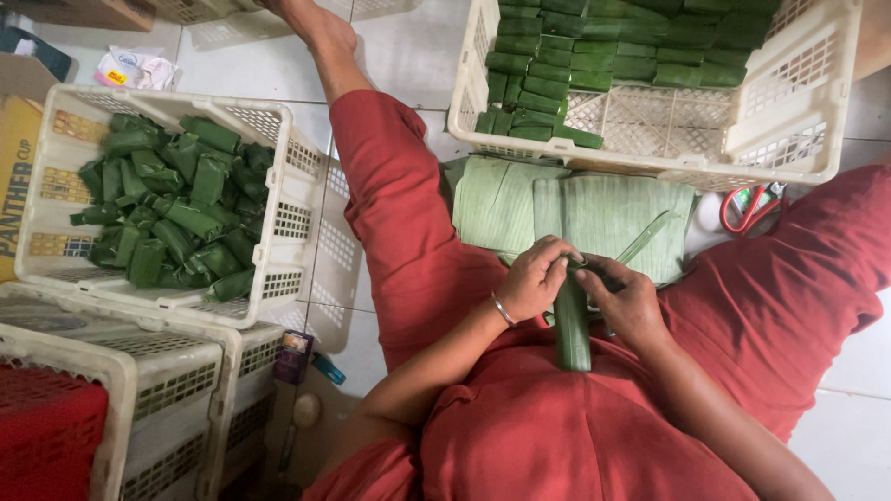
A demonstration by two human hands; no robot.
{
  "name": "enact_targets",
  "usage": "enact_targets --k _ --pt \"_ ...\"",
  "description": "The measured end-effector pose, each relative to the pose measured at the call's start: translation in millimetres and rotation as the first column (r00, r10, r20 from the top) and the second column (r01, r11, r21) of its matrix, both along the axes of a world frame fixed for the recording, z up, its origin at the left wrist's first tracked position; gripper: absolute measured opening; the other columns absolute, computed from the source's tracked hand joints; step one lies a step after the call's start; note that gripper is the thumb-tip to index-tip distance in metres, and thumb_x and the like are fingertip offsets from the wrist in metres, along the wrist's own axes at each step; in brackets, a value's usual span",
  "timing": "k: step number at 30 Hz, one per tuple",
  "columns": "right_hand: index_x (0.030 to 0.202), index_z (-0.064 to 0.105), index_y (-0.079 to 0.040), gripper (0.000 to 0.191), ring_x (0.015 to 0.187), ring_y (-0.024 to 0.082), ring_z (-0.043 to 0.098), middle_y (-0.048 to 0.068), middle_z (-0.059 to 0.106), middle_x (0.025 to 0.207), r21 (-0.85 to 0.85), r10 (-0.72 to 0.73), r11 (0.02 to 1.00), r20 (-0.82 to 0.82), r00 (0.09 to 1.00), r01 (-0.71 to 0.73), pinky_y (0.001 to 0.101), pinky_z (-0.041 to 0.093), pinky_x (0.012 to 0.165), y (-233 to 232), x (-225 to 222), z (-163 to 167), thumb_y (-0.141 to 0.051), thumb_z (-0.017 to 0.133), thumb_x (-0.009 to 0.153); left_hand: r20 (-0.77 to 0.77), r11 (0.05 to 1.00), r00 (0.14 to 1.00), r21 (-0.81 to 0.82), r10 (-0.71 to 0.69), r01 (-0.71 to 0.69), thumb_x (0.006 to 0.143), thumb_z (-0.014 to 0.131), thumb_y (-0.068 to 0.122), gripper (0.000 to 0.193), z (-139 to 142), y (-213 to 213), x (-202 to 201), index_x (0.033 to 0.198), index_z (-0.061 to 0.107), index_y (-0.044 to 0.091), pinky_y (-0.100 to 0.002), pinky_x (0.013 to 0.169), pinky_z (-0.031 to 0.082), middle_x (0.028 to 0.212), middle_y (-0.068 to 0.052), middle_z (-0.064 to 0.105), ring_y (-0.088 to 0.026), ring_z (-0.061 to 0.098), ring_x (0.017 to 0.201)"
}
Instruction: The person sits on the floor and repeatedly folds banana leaves into cylindrical bundles using a small handheld tool to tuck and secure the edges. Finished bundles are placed into a nearby white plastic crate.
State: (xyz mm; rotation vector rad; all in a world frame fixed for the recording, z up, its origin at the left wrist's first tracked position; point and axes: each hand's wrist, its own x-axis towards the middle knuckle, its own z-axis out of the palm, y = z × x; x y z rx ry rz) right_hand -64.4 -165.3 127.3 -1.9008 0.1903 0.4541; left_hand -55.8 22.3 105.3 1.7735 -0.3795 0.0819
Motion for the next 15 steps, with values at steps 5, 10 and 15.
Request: enact_targets --k 5,10,15 --pt "0.11 0.077 0.0 0.028 0.078 0.008 0.063 0.005 0.075 0.088 -0.004 -0.04 0.999 0.088 0.995 0.041 0.0268 0.053 0.069 -7 1 -10 -0.02 0.079 0.091 -0.241 0.988 0.966 -0.14 -0.098 0.065 0.098 0.06 0.008 0.019 -31 -1 4 0.117 0.058 0.004 -0.03 0.081 0.054 0.098 -0.006 0.067 -0.016 0.066 0.091" --pt "0.109 0.076 -0.001 0.023 0.081 0.008 0.064 0.004 0.075 0.091 0.041 -0.013 0.999 0.114 0.993 0.009 0.0259 0.054 0.071 -26 4 -20 -0.018 0.076 0.093 -0.505 0.759 0.718 -0.649 -0.479 0.05 0.107 0.063 0.016 0.017 -84 10 19 0.117 0.068 0.003 -0.028 0.092 0.052 0.107 -0.001 0.068 -0.01 0.062 0.101" --pt "0.111 0.075 -0.002 0.023 0.083 0.007 0.064 0.003 0.074 0.092 0.121 0.059 0.99 0.107 0.992 -0.072 0.0252 0.055 0.071 -31 -3 -25 -0.017 0.074 0.093 -0.536 0.71 0.63 -0.703 -0.562 0.035 0.105 0.066 0.018 0.017 -99 4 17 0.114 0.07 0.003 -0.03 0.09 0.053 0.104 -0.001 0.069 -0.012 0.064 0.098"
